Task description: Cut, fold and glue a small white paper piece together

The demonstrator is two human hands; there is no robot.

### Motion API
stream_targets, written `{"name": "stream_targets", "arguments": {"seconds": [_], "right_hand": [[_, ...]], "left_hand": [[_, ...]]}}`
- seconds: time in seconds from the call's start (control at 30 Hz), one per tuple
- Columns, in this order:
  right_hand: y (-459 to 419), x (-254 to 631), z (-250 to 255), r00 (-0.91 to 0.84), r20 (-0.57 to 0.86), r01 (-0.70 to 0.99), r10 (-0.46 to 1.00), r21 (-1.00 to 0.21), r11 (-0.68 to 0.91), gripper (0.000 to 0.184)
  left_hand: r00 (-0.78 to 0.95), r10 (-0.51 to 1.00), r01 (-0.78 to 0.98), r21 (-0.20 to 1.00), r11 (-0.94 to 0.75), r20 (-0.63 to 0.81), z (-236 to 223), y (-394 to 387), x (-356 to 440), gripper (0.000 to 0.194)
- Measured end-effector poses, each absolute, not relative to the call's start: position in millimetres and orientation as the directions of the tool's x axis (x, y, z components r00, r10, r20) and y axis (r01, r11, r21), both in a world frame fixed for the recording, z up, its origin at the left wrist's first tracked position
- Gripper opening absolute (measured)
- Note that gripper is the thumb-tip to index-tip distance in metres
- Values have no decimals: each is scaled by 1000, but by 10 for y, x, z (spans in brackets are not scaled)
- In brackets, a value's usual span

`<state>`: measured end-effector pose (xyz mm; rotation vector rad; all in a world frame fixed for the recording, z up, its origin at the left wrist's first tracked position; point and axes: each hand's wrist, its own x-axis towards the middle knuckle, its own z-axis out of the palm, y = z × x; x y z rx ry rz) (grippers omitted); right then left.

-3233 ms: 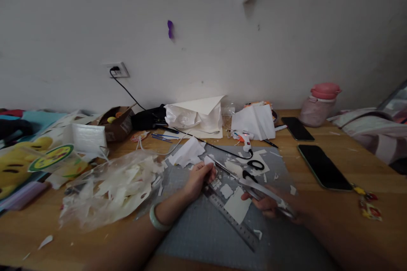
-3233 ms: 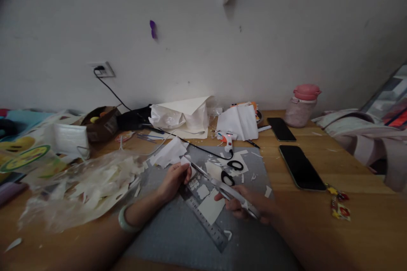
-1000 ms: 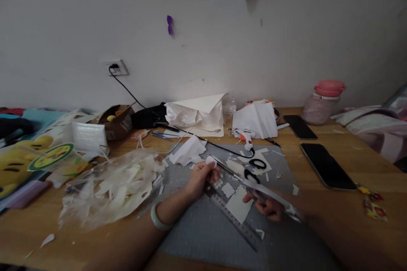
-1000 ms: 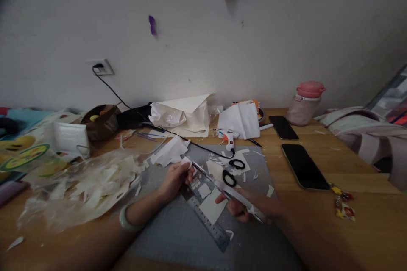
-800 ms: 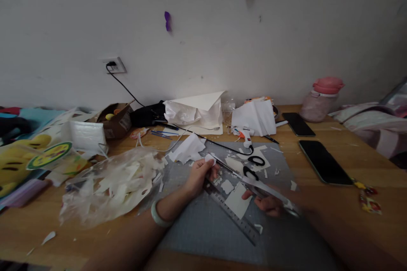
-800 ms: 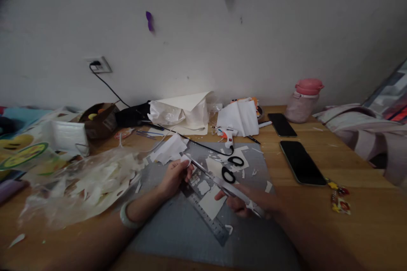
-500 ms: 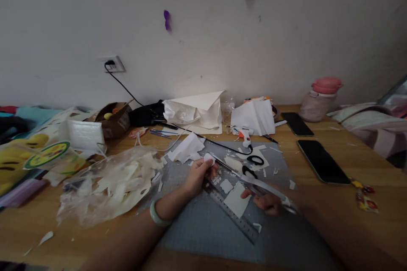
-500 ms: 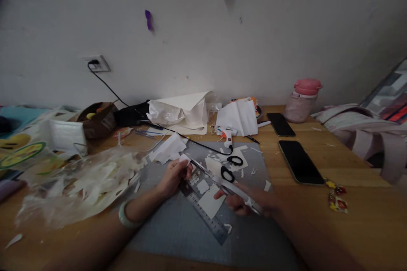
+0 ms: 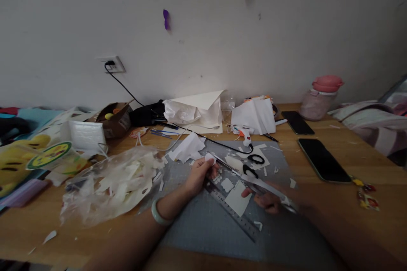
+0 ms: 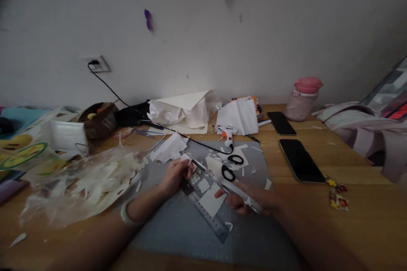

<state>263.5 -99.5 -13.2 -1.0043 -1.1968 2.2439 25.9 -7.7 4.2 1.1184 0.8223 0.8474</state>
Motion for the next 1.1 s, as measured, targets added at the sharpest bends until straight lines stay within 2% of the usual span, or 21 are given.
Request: {"name": "stream_targets", "arguments": {"seconds": [0.13, 0.5, 0.83, 1.1], "right_hand": [[-1020, 2618, -88, -669, -390, -129, 633, -778, -616, 36], [-1026, 2602, -74, -646, -381, -113, 662, -810, -576, 34], [-1064, 2543, 56, -578, -410, -95, 706, -825, -557, 38], [-1069, 2478, 136, -546, -443, -138, 711, -790, -598, 54]], "left_hand": [[459, 881, -141, 970, 196, -111, 41, -79, 256, 28], [450, 884, -103, 975, 196, -130, 71, -81, 263, 29], [433, 889, -128, 966, 225, -149, 54, -69, 266, 26], [428, 889, -162, 954, 253, -164, 51, -72, 277, 21]]}}
